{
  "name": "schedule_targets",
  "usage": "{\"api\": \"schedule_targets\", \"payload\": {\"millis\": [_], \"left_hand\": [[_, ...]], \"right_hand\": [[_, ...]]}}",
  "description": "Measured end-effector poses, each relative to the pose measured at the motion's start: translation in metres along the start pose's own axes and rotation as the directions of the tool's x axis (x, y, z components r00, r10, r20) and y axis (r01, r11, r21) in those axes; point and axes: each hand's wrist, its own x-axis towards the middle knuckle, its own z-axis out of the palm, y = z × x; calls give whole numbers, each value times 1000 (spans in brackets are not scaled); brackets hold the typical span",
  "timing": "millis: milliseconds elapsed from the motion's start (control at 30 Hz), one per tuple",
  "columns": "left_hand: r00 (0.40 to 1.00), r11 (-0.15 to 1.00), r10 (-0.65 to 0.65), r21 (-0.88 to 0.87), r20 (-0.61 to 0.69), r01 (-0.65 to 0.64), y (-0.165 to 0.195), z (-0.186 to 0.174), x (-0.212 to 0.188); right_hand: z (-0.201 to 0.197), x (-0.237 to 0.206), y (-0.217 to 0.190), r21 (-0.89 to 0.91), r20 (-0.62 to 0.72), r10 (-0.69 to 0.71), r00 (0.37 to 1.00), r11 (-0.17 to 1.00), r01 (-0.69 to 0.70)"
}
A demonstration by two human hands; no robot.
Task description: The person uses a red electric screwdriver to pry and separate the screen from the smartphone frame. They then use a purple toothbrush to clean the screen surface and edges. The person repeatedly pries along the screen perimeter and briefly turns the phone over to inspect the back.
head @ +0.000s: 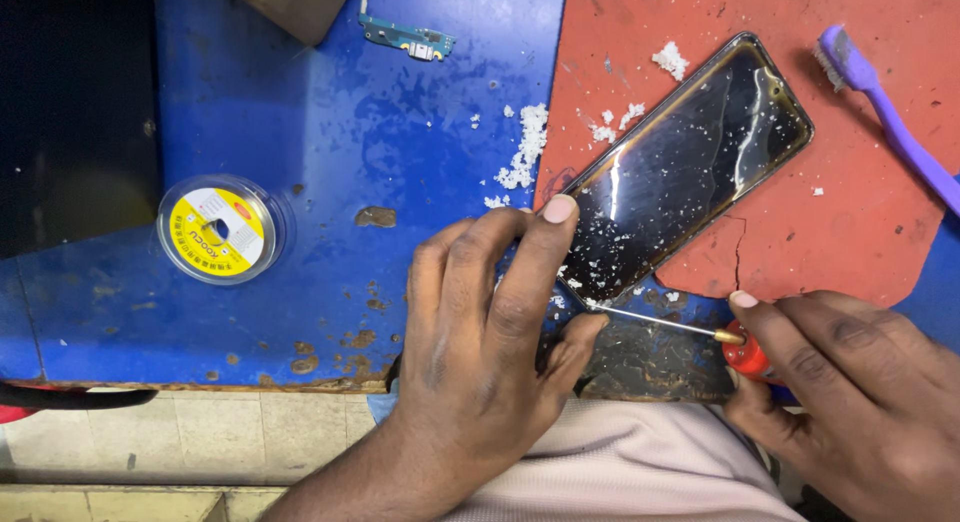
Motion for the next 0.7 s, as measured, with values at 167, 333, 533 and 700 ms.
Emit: {"api": "schedule_targets", "payload": {"millis": [167,333,533,700], "left_hand": [[999,997,43,59,-2,-43,2,-3,1],[905,919,327,131,273,-372,2,-3,-4],[907,857,356,307,227,-413,0,7,-15],[906,866,359,282,224,-413,-2,8,-19]], "right_hand": [[-1,-1,-3,-17,4,43,999,999,-43],[-1,-4,-2,-14,-3,44,999,999,-44],[1,-8,2,-10,1,18,1000,1000,-18],[0,-10,1,-35,8,16,1000,999,-16]]}}
